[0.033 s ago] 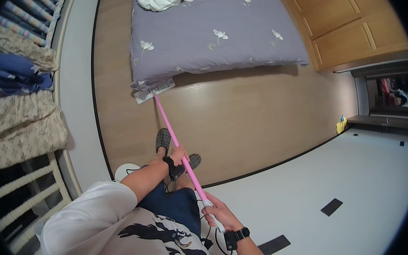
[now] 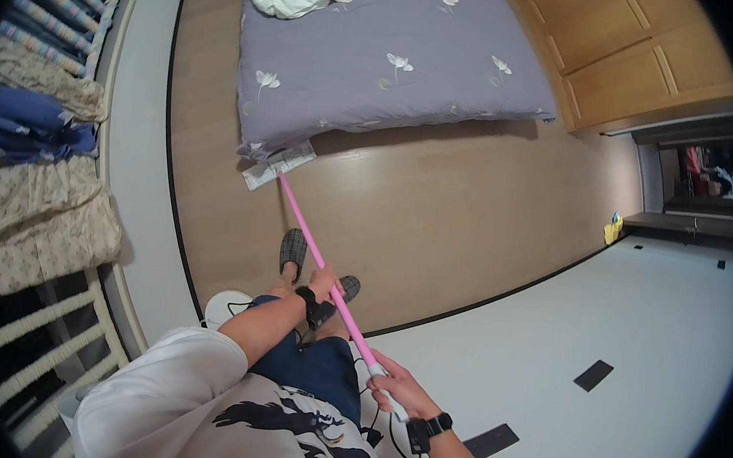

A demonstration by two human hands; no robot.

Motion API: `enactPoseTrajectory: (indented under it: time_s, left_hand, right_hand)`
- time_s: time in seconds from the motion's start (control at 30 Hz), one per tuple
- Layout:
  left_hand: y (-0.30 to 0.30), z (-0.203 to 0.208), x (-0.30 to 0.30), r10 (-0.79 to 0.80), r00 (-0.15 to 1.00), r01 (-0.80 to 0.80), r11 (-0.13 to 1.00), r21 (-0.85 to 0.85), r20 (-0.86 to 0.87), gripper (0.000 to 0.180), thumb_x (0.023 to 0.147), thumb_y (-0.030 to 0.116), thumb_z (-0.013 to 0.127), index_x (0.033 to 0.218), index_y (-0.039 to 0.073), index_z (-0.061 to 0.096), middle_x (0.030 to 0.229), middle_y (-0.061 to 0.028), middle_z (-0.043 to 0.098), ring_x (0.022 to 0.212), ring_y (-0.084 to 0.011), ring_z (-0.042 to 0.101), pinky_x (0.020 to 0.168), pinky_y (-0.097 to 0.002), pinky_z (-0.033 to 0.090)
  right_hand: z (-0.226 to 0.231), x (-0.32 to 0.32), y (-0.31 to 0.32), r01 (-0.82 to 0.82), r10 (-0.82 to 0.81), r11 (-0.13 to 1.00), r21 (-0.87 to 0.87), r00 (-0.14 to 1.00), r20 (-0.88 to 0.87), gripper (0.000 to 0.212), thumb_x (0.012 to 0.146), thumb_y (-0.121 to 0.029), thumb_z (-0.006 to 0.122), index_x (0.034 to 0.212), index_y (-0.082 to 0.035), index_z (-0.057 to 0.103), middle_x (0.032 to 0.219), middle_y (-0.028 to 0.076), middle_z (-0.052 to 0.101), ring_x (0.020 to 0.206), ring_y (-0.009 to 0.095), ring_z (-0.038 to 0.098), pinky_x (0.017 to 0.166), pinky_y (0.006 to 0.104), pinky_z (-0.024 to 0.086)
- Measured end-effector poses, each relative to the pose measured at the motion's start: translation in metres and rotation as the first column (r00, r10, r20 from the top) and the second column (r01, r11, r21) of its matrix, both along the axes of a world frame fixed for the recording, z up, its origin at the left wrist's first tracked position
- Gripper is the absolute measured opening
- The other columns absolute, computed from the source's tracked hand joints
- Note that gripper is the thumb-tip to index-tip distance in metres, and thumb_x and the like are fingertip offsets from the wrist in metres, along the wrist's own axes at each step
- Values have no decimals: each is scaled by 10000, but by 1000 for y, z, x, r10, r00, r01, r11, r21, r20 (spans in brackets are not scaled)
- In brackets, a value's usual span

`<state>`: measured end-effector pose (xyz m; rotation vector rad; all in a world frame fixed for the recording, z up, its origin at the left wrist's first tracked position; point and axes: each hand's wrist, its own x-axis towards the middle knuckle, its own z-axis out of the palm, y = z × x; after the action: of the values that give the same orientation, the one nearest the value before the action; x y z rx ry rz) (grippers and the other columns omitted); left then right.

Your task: The person mops the bedroom floor using a pink-handled mop. They move the mop back and forth across the wooden floor, navigating around the bed, a standing fan, and a wooden wardrobe. The person continues mopping the entire visible floor area.

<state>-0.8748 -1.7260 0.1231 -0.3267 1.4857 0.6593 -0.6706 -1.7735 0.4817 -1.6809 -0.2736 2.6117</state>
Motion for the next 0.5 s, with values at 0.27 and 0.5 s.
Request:
enactPoseTrajectory:
  time_s: [0.27,0.5]
  left_hand:
    - [-77,91,40,323,895,-280,944,-175,307,443,1029,420,447,885,8,523,646,-174,565,531,-375,621,553,-546,597]
    - [-31,-9,-47,124,991,-126,991,52,46,519,1075,459,384,862,19,558,576,-195,575,527,-371,604,486,-520,519]
  right_hand:
    - [55,57,-8,-121,128,985,-127,990,55,748,951,1,549,1637,-124,277,880,60,592,552,111,495,471,270,404]
    - [3,-31,55,-258,260,965,43,965,-44,716,937,-50,576,1607,-90,327,879,59,583,530,106,497,465,252,421]
